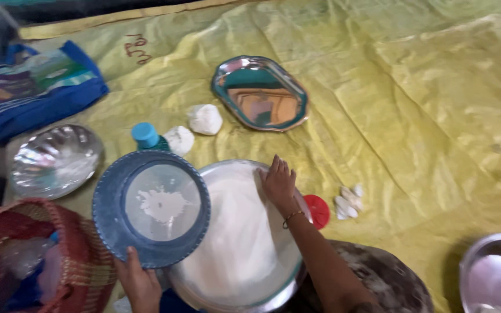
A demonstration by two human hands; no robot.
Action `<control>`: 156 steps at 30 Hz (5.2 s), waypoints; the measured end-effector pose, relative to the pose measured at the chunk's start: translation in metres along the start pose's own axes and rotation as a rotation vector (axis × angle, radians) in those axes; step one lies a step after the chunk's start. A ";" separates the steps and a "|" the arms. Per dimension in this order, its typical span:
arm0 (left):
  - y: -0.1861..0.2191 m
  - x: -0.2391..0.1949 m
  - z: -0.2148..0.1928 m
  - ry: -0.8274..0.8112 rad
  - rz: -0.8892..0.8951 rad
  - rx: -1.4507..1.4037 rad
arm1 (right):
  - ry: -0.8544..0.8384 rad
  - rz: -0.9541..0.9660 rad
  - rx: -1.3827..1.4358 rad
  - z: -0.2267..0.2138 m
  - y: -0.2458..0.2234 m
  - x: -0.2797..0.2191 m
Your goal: The person empties a white powder from a plastic bag into a sieve placed over a metal bowl. They then shake the sieve to sift the powder into the bowl below. Finally, they use their hand to spread the sifted powder evenly in the bowl.
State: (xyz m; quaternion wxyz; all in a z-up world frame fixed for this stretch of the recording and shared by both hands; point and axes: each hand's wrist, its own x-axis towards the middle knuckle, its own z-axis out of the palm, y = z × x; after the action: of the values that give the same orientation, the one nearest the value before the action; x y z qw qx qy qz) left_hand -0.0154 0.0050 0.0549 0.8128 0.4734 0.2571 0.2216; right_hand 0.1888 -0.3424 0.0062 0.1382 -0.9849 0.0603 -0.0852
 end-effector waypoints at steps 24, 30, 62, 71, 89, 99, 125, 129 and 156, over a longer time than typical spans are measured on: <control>-0.011 -0.011 0.015 -0.174 0.366 0.370 | -0.629 -0.359 0.906 -0.127 -0.046 -0.055; -0.013 -0.033 0.042 -0.273 0.332 0.377 | -0.664 -0.194 0.917 -0.174 -0.029 -0.075; 0.027 -0.053 0.086 -0.065 1.225 1.476 | -0.107 -0.300 0.645 -0.203 -0.079 -0.146; 0.039 -0.040 0.113 -0.144 1.208 1.605 | -0.077 -0.253 0.618 -0.199 -0.083 -0.153; 0.141 0.114 0.057 0.095 0.961 1.850 | -0.110 0.002 0.729 -0.210 0.008 -0.103; 0.099 0.009 0.095 -0.144 1.126 1.395 | 0.196 0.206 1.036 -0.203 0.126 -0.081; -0.081 0.050 0.057 -0.354 1.208 1.019 | 0.096 0.245 1.338 -0.315 0.514 0.027; -0.079 0.023 0.046 -0.263 1.085 1.200 | -0.233 0.265 1.139 -0.244 0.397 0.029; -0.119 0.004 -0.048 0.055 0.199 0.617 | -0.064 0.161 0.554 -0.031 0.092 -0.046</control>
State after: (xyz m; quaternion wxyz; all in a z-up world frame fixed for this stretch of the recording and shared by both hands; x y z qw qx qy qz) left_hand -0.0287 -0.0148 -0.0708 0.5982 0.7140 0.2864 0.2244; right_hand 0.1290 -0.4315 0.0022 0.4102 -0.9038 0.1083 -0.0563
